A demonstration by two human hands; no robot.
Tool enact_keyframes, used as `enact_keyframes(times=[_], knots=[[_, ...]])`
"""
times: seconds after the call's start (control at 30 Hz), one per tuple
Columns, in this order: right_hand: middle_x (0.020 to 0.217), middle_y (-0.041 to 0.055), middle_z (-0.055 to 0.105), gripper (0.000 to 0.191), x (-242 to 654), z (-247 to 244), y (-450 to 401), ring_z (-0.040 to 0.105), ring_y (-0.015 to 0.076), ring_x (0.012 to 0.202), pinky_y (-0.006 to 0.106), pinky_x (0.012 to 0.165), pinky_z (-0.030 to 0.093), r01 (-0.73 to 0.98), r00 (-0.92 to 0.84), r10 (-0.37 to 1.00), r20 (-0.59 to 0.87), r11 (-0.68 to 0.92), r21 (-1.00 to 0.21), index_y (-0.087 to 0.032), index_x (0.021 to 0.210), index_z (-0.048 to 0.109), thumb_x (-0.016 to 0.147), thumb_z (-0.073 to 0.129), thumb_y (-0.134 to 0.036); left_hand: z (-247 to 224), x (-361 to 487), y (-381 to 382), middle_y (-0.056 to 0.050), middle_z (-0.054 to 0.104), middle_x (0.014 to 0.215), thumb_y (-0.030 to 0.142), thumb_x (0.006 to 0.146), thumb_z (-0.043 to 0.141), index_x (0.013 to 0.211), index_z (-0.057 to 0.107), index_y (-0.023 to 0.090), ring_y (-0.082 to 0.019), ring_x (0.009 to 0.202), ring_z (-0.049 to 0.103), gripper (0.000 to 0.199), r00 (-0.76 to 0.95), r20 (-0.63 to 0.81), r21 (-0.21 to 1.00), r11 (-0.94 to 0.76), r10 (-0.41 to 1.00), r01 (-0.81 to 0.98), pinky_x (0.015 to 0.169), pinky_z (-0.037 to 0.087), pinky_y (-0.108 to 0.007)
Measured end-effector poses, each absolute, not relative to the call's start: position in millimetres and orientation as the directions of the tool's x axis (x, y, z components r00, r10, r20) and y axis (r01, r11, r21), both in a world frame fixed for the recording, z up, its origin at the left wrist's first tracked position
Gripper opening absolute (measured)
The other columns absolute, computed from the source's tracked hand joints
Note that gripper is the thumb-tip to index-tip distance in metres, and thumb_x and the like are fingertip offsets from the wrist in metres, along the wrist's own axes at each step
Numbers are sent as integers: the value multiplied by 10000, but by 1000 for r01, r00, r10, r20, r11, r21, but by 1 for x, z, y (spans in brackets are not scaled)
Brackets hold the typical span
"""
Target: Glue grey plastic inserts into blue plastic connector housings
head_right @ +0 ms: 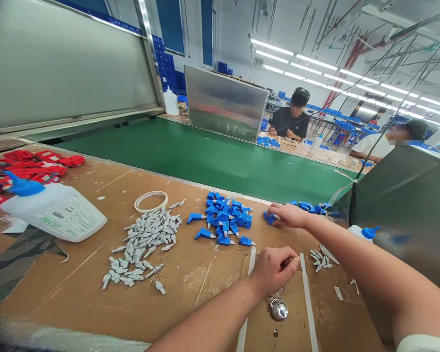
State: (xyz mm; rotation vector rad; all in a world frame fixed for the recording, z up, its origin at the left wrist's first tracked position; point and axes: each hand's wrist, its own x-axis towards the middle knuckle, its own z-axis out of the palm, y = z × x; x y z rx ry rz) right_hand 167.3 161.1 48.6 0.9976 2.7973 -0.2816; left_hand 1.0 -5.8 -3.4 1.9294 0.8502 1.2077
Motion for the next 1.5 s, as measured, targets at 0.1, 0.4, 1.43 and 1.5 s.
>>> enact_keyframes(times=[0.1, 0.4, 1.43, 1.5], knots=[[1211, 82, 637, 323, 200, 68, 175, 661, 185, 816, 275, 701, 450, 770, -584, 756, -294, 631, 95, -238, 1240, 617, 941, 652, -357, -3, 1, -6, 41, 653, 642, 341, 983, 573, 888, 726, 230, -111, 590, 567, 212, 354, 448, 831, -529, 821, 175, 596, 339, -253], [1390, 95, 561, 445, 85, 55, 147, 662, 194, 929, 280, 765, 477, 452, -887, 441, -137, 890, -60, -290, 1340, 632, 981, 613, -551, -6, 2, -4, 32, 672, 655, 328, 974, 589, 884, 729, 217, -122, 605, 588, 201, 360, 434, 830, -522, 826, 198, 600, 346, -262], [1283, 113, 595, 351, 161, 55, 212, 676, 205, 1030, 296, 910, 521, 718, -692, 681, -239, 683, -134, -180, 1216, 669, 873, 724, -229, -3, 2, -4, 42, 636, 632, 341, 962, 595, 846, 720, 215, -105, 578, 531, 213, 323, 418, 863, -482, 849, 149, 589, 321, -247], [1253, 120, 626, 372, 178, 64, 207, 699, 231, 976, 307, 837, 529, 813, -546, 789, -282, 580, 53, -183, 1230, 676, 881, 732, -302, -3, 1, -5, 41, 641, 635, 342, 964, 594, 855, 724, 221, -109, 583, 542, 208, 322, 426, 856, -492, 845, 160, 590, 325, -247]])
